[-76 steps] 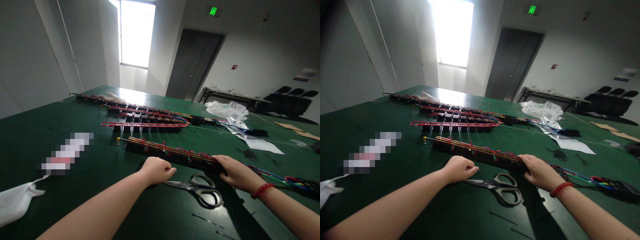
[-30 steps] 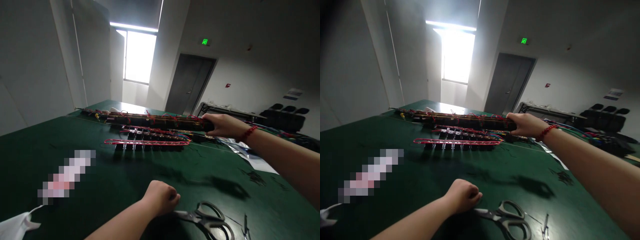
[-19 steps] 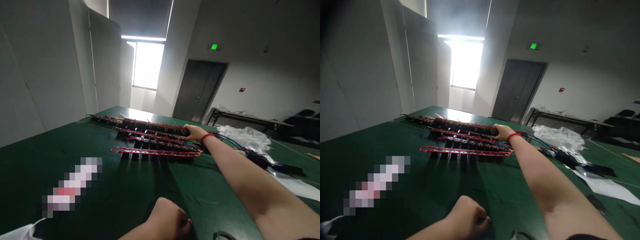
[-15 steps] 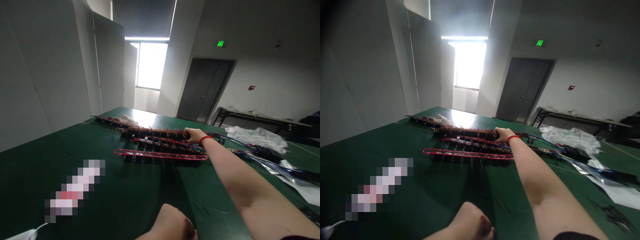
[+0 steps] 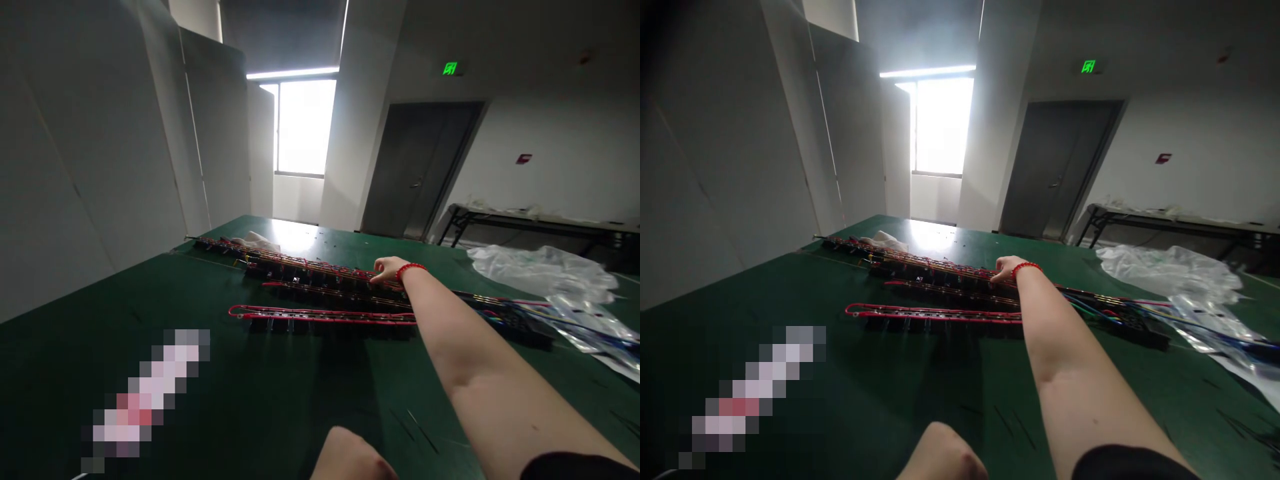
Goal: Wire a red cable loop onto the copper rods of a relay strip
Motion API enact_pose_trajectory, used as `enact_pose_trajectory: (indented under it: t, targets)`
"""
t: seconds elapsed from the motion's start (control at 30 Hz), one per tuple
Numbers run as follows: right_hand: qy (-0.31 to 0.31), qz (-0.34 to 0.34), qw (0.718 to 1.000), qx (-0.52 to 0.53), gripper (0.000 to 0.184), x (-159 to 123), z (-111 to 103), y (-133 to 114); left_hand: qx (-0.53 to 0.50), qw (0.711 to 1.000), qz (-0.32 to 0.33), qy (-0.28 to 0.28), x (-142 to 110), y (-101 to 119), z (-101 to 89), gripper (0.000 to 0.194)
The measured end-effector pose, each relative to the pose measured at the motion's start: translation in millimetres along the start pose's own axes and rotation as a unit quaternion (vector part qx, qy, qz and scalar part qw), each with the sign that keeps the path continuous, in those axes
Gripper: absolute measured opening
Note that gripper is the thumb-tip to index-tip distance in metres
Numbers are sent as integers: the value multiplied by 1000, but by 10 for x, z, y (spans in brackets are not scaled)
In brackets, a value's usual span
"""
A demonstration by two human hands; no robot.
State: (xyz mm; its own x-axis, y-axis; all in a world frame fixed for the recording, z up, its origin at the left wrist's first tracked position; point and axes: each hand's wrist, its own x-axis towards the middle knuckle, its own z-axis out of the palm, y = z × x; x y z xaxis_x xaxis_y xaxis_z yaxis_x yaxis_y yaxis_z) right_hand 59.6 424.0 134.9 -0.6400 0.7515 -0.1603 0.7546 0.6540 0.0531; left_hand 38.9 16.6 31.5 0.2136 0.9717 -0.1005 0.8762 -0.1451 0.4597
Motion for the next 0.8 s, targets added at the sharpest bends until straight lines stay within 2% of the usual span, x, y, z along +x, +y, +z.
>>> enact_pose_trajectory:
  t: [0.2,0.3,0.37,0.43,0.53,0.6,0.67,0.73,0.8]
  targets:
    - [61,100,993,-23,35,-294,-121,456,-47,999,-3,12,-2,-57,14,33]
    - [94,116,988,-29,34,-447,-79,513,-84,996,-5,22,-20,-89,1,32]
    - [116,99,988,-29,33,-536,-17,396,-107,994,-8,33,-31,-107,4,32]
    - [136,56,989,-27,32,-640,79,168,-125,991,-12,45,-35,-115,15,29]
    - [153,-54,987,-17,33,-856,282,-242,-144,988,-18,56,-35,-104,19,29]
    - [143,-147,979,-3,40,-1012,437,-461,-151,986,-24,60,-40,-86,1,32]
    - [132,-209,969,14,52,-1140,590,-592,-156,985,-30,62,-50,-67,-29,33]
    - [125,-229,965,29,57,-1233,735,-643,-158,985,-38,62,-60,-53,-58,34]
    - [128,-220,966,46,58,-1323,869,-640,-159,984,-45,61,-67,-46,-72,34]
